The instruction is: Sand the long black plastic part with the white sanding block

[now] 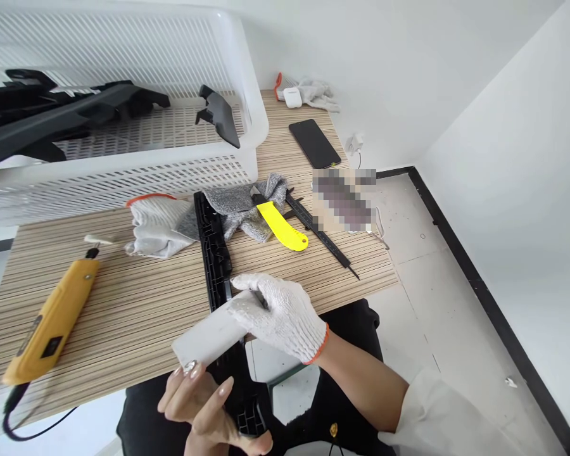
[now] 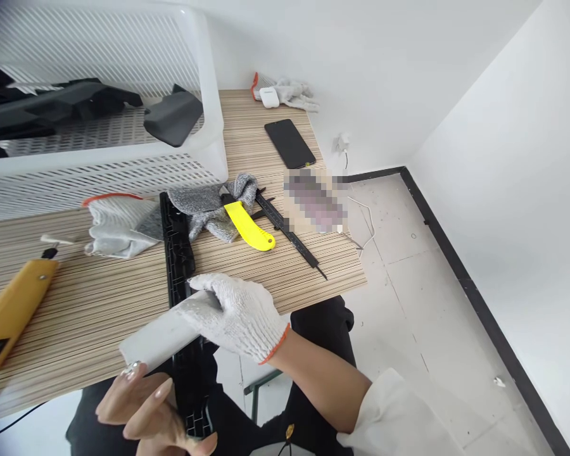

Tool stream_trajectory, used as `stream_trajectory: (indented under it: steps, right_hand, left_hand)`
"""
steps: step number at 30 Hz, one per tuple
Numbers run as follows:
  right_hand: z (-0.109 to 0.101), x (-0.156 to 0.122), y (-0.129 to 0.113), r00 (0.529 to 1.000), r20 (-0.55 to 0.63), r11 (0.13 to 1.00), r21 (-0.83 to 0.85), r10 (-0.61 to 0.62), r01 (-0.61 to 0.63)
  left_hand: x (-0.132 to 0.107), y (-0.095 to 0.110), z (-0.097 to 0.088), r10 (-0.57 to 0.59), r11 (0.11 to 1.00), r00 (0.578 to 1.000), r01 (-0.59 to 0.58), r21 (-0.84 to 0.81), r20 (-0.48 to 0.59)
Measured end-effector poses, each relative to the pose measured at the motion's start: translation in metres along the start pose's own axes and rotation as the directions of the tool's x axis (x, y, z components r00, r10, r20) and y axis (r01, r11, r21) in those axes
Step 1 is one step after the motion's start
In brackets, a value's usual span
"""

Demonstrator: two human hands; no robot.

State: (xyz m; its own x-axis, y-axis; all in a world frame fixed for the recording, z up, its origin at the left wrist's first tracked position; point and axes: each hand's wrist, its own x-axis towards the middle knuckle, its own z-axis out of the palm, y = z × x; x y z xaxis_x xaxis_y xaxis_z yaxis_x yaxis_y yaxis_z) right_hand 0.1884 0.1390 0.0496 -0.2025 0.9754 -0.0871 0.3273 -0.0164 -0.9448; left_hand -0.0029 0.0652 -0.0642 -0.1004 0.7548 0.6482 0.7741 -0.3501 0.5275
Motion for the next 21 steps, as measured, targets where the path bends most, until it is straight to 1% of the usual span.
stream_trajectory:
  steps: [1,2,3,4,5,7,8,9,12,13,14,15,16,17,19,20,21]
  right_hand:
    - [0.000,0.000,0.000,1.000,-0.007,1.000,0.005,0.001,-0.001]
    - [0.000,0.000,0.001,1.000,-0.018,1.000,0.012,0.000,0.000]
    - [0.000,0.000,0.001,1.000,-0.028,1.000,0.024,-0.001,0.002]
    - [0.000,0.000,0.001,0.999,-0.035,0.999,0.039,-0.003,0.004]
    - [0.000,0.000,0.002,0.999,-0.041,0.998,0.055,-0.003,0.006]
    - [0.000,0.001,0.003,0.999,-0.048,0.997,0.081,-0.008,0.012]
    - [0.001,0.001,0.003,0.998,-0.056,0.996,0.090,-0.015,0.020]
    - [0.001,0.001,0.003,0.997,-0.067,0.995,0.098,-0.025,0.032]
    - [0.001,0.002,0.003,0.994,-0.100,0.992,0.110,-0.050,0.061]
    - [0.001,0.002,0.003,0.993,-0.107,0.992,0.111,-0.048,0.060]
    - [0.001,0.002,0.003,0.993,-0.112,0.993,0.106,-0.042,0.054]
    - [0.000,0.002,0.002,0.992,-0.118,0.994,0.098,-0.036,0.048]
    - [0.000,0.002,0.002,0.992,-0.124,0.995,0.089,-0.035,0.046]
    - [0.000,0.002,0.002,0.991,-0.132,0.995,0.082,-0.037,0.048]
    - [0.001,0.001,0.002,0.988,-0.145,0.996,0.074,-0.045,0.056]
    - [0.002,0.002,0.001,0.988,-0.146,0.996,0.068,-0.042,0.052]
    - [0.003,0.002,-0.001,0.989,-0.143,0.997,0.060,-0.032,0.041]
  left_hand:
    - [0.001,0.002,0.001,0.133,0.991,0.985,-0.132,0.017,-0.112]
    - [0.002,0.005,0.002,0.254,0.967,0.947,-0.250,0.042,-0.198]
    - [0.003,0.008,0.002,0.329,0.944,0.915,-0.323,0.066,-0.233]
    - [0.004,0.010,0.002,0.350,0.937,0.911,-0.341,0.081,-0.217]
    - [0.004,0.011,0.002,0.337,0.941,0.923,-0.323,0.102,-0.187]
    - [0.001,0.012,-0.001,0.250,0.961,0.960,-0.231,0.150,-0.126]
    - [0.000,0.013,-0.003,0.208,0.968,0.974,-0.192,0.161,-0.093]
    - [-0.002,0.014,-0.006,0.187,0.972,0.981,-0.177,0.156,-0.051]
    - [-0.002,0.021,-0.010,0.207,0.975,0.975,-0.212,0.069,0.077]
    - [0.000,0.024,-0.011,0.214,0.976,0.973,-0.217,0.031,0.083]
    - [0.005,0.029,-0.011,0.211,0.977,0.975,-0.211,-0.007,0.064]
    - [0.011,0.034,-0.011,0.201,0.979,0.980,-0.200,-0.045,0.015]
    - [0.020,0.039,-0.012,0.202,0.975,0.977,-0.207,-0.080,-0.066]
    - [0.031,0.044,-0.013,0.226,0.966,0.963,-0.240,-0.091,-0.148]
    - [0.058,0.057,-0.018,0.325,0.934,0.897,-0.354,-0.048,-0.301]
    - [0.073,0.066,-0.021,0.335,0.934,0.895,-0.357,-0.021,-0.296]
    - [0.089,0.077,-0.023,0.331,0.942,0.927,-0.336,0.002,-0.175]
